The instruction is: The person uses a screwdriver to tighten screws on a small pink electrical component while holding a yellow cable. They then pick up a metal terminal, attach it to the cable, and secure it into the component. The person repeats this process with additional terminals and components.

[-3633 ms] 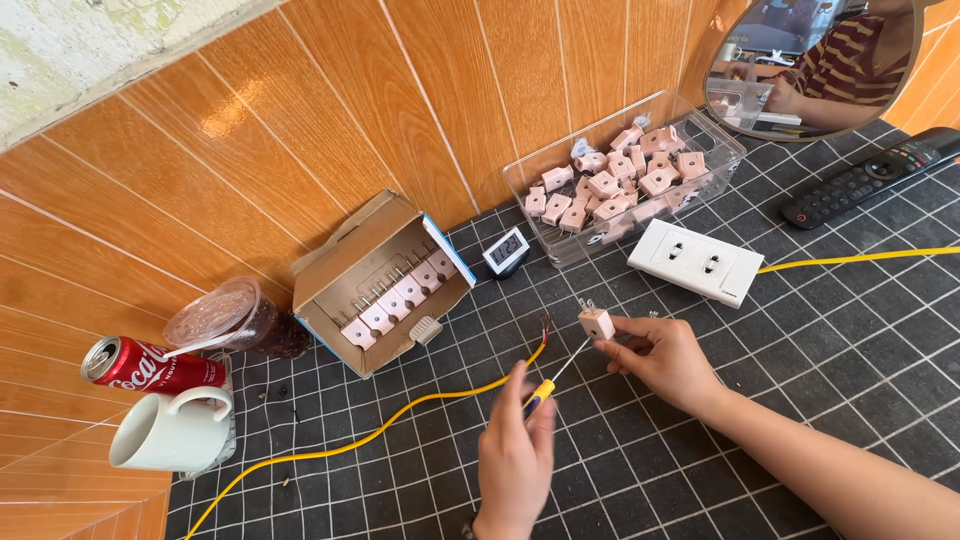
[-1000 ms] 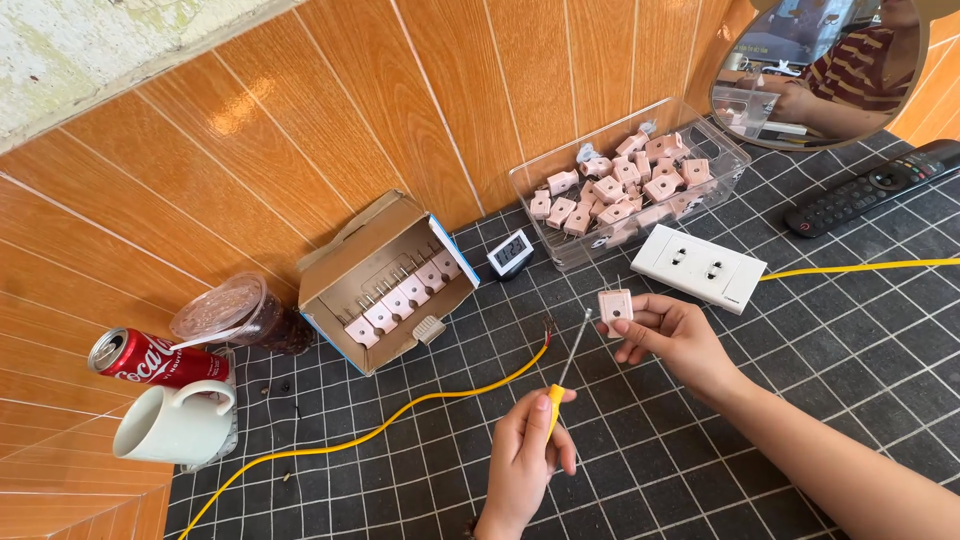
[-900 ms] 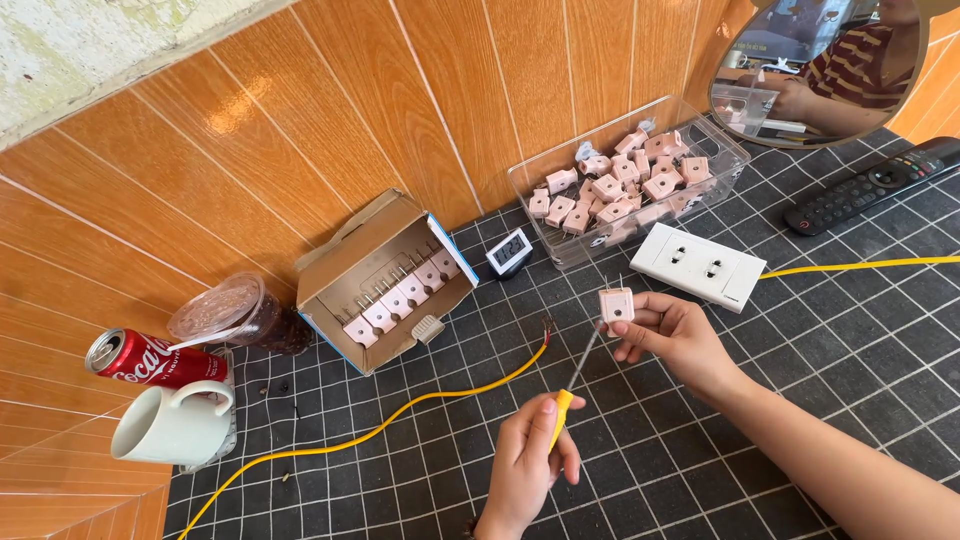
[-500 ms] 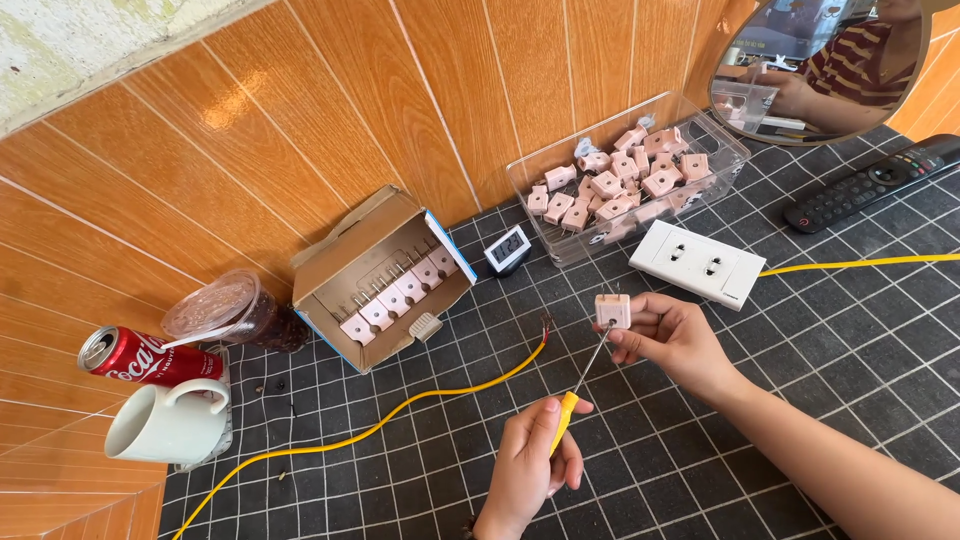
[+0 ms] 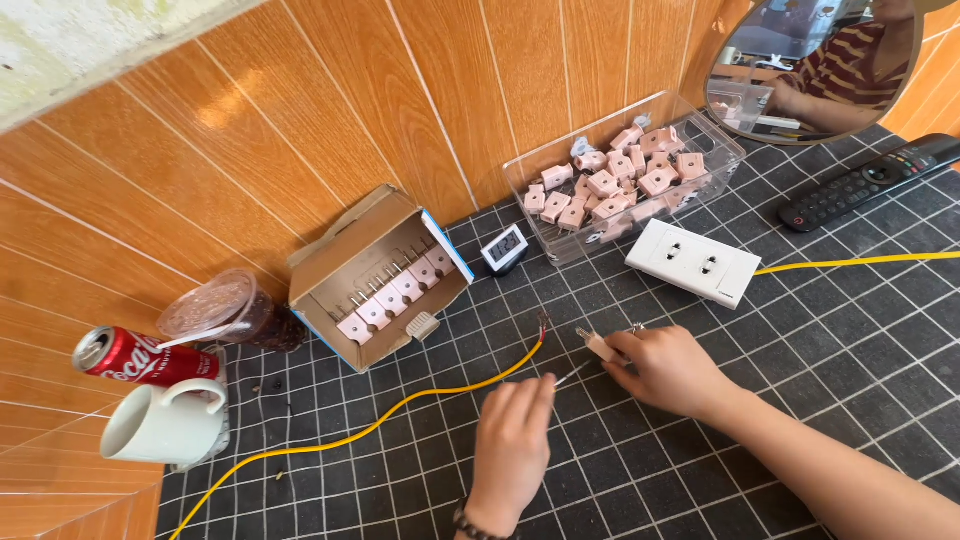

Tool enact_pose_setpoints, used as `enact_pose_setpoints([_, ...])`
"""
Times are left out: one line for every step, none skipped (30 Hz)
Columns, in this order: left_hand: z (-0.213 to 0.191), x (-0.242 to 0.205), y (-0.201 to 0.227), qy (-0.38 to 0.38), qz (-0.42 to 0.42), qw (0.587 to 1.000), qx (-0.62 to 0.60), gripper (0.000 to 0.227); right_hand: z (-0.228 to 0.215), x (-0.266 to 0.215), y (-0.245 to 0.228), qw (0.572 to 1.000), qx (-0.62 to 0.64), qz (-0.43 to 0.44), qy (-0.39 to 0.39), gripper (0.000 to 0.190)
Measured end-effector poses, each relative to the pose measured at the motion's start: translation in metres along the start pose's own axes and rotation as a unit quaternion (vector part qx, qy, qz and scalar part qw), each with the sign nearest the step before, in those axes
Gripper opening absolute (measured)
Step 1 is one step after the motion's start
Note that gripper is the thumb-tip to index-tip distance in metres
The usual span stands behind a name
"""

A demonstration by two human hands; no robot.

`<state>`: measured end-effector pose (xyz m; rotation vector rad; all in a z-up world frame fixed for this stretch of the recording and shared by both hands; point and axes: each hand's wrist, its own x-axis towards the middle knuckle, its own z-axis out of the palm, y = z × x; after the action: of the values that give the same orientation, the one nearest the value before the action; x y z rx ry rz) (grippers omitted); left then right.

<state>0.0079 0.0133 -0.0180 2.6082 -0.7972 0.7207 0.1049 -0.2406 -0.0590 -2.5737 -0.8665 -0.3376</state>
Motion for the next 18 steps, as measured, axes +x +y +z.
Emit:
enact_pose_setpoints([-0.001,0.002,-0.001,0.0,0.001,1.0,0.003,0.044,-0.002,0.004,-0.004,1.0,0.001,-0.001,0.002,0.016])
enact_pose_setpoints([-0.002,0.004,-0.002,0.022,0.014,1.0,0.006,0.038,-0.004,0.007,-0.008,0.995,0.046,0.088,-0.011,0.015])
enact_pose_setpoints([-0.002,0.005,-0.002,0.045,0.028,0.999,0.009,0.032,-0.006,0.009,-0.011,0.98,0.09,0.177,-0.023,0.018])
enact_pose_setpoints([0.0,0.006,-0.003,0.046,0.029,0.998,0.011,0.032,-0.015,0.013,-0.017,0.98,0.09,0.177,-0.021,0.018])
enact_pose_setpoints([0.002,0.007,-0.003,0.063,-0.014,0.998,-0.011,0.03,-0.023,0.018,-0.022,0.951,0.187,0.247,-0.007,0.019])
enact_pose_setpoints([0.004,0.009,-0.004,0.081,-0.056,0.995,-0.032,0.029,-0.032,0.023,-0.027,0.907,0.283,0.312,0.008,0.019])
enact_pose_setpoints([0.007,0.007,-0.007,0.082,-0.054,0.995,-0.031,0.029,-0.035,0.025,-0.026,0.908,0.283,0.31,0.011,0.019])
enact_pose_setpoints([0.011,0.005,-0.008,0.056,-0.09,0.994,-0.027,0.027,-0.037,0.025,-0.026,0.899,0.293,0.321,0.05,0.021])
enact_pose_setpoints([0.015,0.002,-0.01,0.03,-0.125,0.991,-0.023,0.026,-0.039,0.026,-0.025,0.89,0.302,0.331,0.089,0.025])
enact_pose_setpoints([0.018,0.001,-0.01,0.03,-0.125,0.991,-0.022,0.026,-0.041,0.027,-0.025,0.89,0.303,0.33,0.089,0.025])
enact_pose_setpoints([0.021,0.001,-0.011,-0.007,-0.143,0.989,-0.031,0.025,-0.042,0.028,-0.025,0.862,0.371,0.333,0.098,0.023])
enact_pose_setpoints([0.023,-0.002,-0.011,-0.046,-0.162,0.985,-0.039,0.024,-0.043,0.027,-0.026,0.828,0.437,0.335,0.104,0.021])
enact_pose_setpoints([0.021,0.002,-0.009,-0.048,-0.163,0.985,-0.04,0.024,-0.038,0.026,-0.025,0.828,0.437,0.337,0.102,0.021])
enact_pose_setpoints([0.018,0.004,-0.007,-0.022,-0.163,0.985,-0.053,0.029,-0.033,0.025,-0.023,0.818,0.492,0.289,0.08,0.022])
enact_pose_setpoints([0.015,0.007,-0.004,0.005,-0.163,0.984,-0.067,0.036,-0.028,0.023,-0.023,0.802,0.543,0.24,0.057,0.025])
enact_pose_setpoints([0.008,0.01,0.003,0.006,-0.165,0.984,-0.064,0.036,-0.027,0.021,-0.027,0.802,0.545,0.238,0.054,0.025])
enact_pose_setpoints([0.001,0.014,0.01,0.045,-0.178,0.968,-0.172,0.042,-0.026,0.018,-0.032,0.807,0.559,0.191,0.015,0.028])
enact_pose_setpoints([-0.007,0.018,0.016,0.083,-0.186,0.939,-0.277,0.048,-0.025,0.017,-0.036,0.808,0.571,0.143,-0.023,0.03])
